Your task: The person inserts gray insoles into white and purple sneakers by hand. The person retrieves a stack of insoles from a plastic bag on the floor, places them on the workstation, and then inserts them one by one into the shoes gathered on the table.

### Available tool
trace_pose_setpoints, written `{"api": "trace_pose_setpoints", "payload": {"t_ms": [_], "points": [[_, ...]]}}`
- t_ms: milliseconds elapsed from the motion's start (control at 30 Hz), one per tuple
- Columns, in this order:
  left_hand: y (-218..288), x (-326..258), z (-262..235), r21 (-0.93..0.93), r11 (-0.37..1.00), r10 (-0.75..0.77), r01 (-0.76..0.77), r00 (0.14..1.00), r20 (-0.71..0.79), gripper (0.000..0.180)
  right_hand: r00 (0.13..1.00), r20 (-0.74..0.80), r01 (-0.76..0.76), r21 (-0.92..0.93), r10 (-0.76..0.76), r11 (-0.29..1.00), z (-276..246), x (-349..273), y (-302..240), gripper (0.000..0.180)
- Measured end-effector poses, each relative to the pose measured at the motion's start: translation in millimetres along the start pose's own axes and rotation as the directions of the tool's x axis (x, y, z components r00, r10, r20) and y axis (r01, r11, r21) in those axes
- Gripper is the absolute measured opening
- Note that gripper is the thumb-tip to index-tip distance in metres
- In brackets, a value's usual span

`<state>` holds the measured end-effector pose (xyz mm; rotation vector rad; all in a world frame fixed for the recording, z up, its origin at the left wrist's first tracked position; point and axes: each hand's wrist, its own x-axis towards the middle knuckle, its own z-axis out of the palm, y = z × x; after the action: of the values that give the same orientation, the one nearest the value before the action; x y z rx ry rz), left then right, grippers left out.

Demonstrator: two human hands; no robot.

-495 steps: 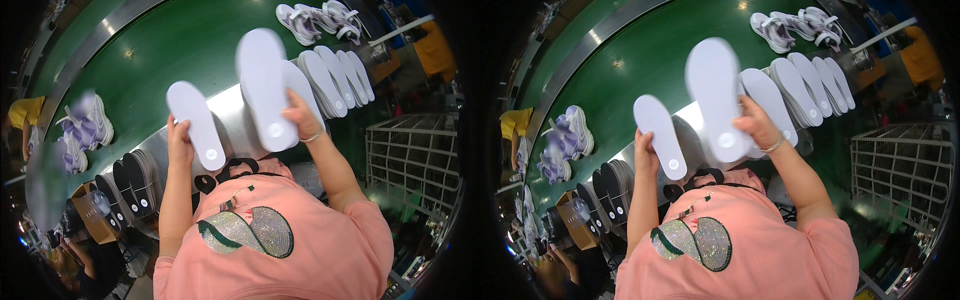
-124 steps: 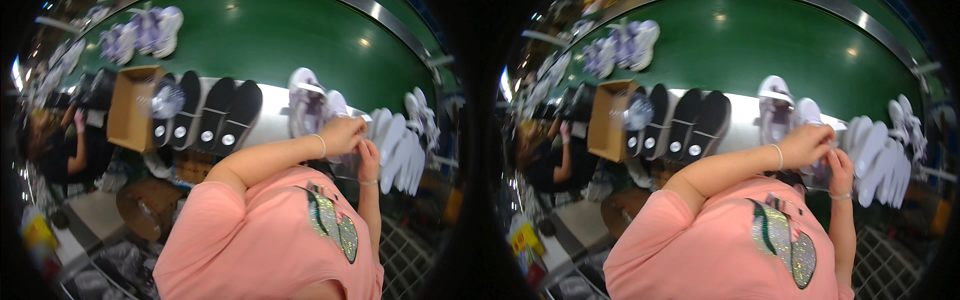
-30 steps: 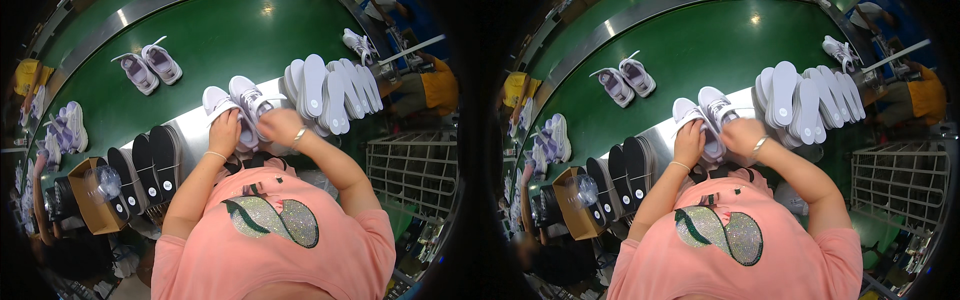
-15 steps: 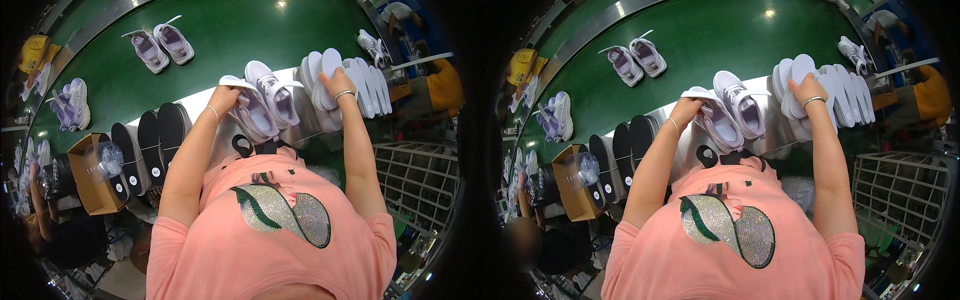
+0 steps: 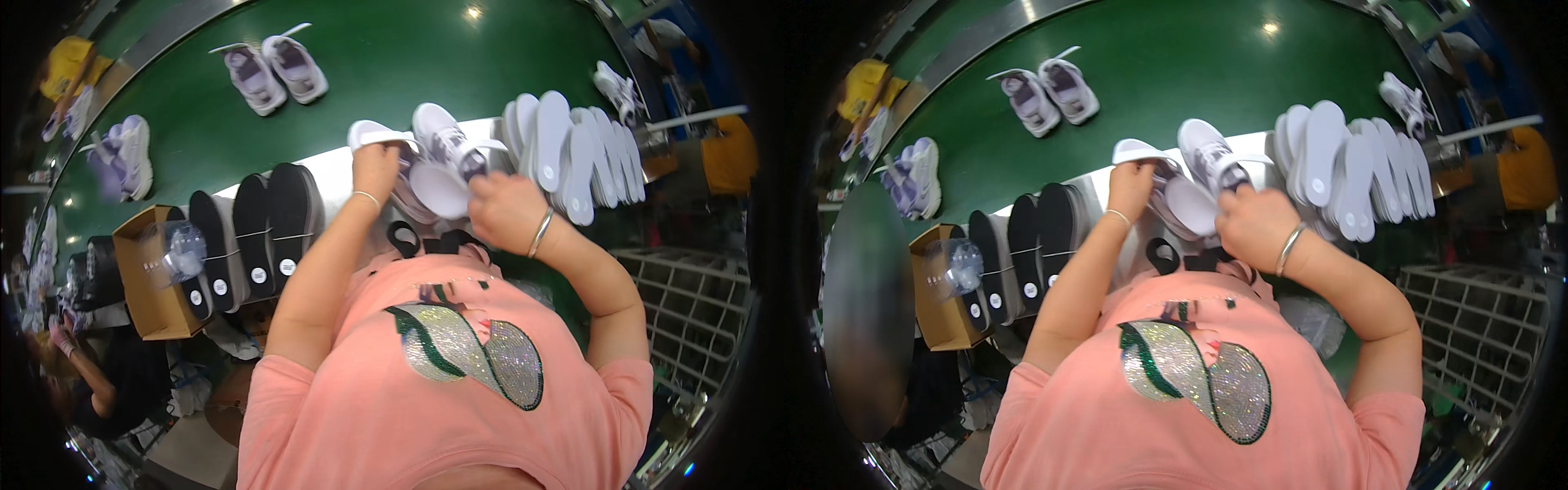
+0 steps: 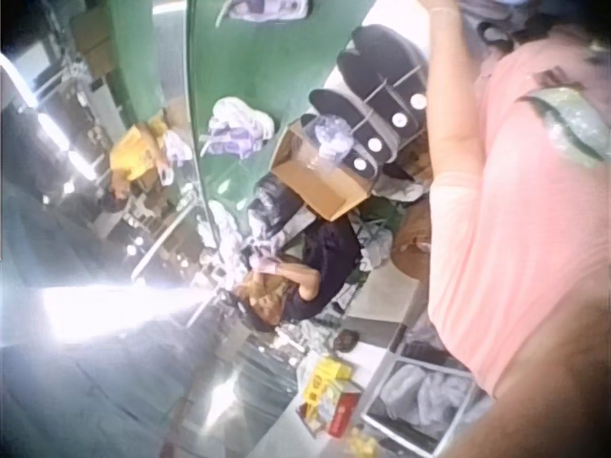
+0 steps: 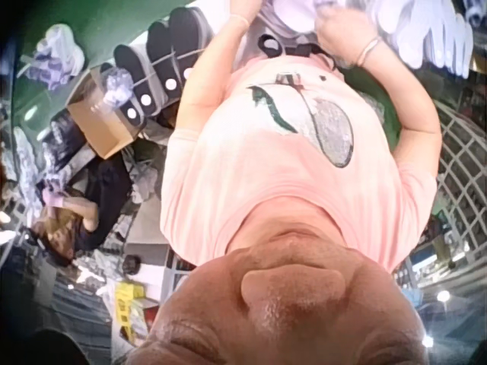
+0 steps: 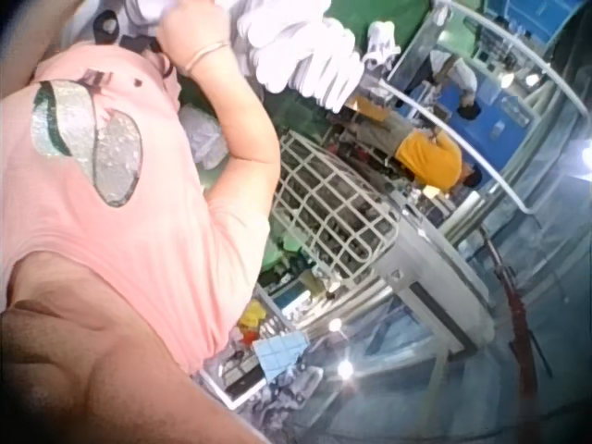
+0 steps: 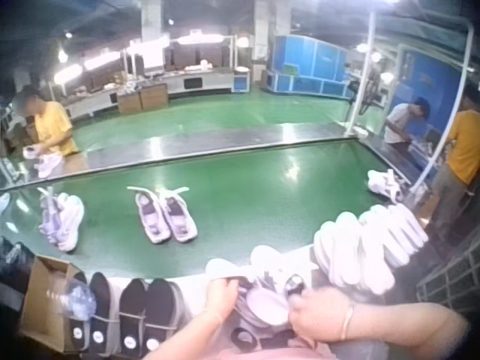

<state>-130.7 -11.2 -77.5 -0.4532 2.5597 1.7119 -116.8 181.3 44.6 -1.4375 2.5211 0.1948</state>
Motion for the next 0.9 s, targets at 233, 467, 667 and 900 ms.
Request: {"api": "trace_pose_setpoints", "payload": {"t_ms": [233, 467, 667, 900], "points": [[-40.6, 11.7, 26.5, 0.499, 0.831, 0.261, -0.246, 0.964, 0.04, 0.017, 0.967, 0.243, -0.023, -0.232, 0.081, 0.972, 6.5, 29.7, -30.2, 0.016], [-24.0, 3.0, 26.6, 0.134, 0.991, 0.02, 0.0, 0.989, -0.146, 0.023, 0.964, 0.216, -0.091, -0.27, 0.153, 0.959, 41.4, 52.6, -21.9, 0.018], [-24.4, 2.1, 21.1, 0.056, 0.998, 0.009, 0.004, 0.972, -0.237, 0.022, 0.965, -0.149, -0.221, -0.006, 0.218, 0.975, 87.5, 68.9, -9.9, 0.014], [-36.5, 3.7, 40.8, 0.161, 0.986, 0.064, -0.035, 0.982, -0.178, 0.017, 0.978, -0.102, -0.19, -0.068, 0.183, 0.979, 85.8, 61.3, -29.7, 0.014]]}}
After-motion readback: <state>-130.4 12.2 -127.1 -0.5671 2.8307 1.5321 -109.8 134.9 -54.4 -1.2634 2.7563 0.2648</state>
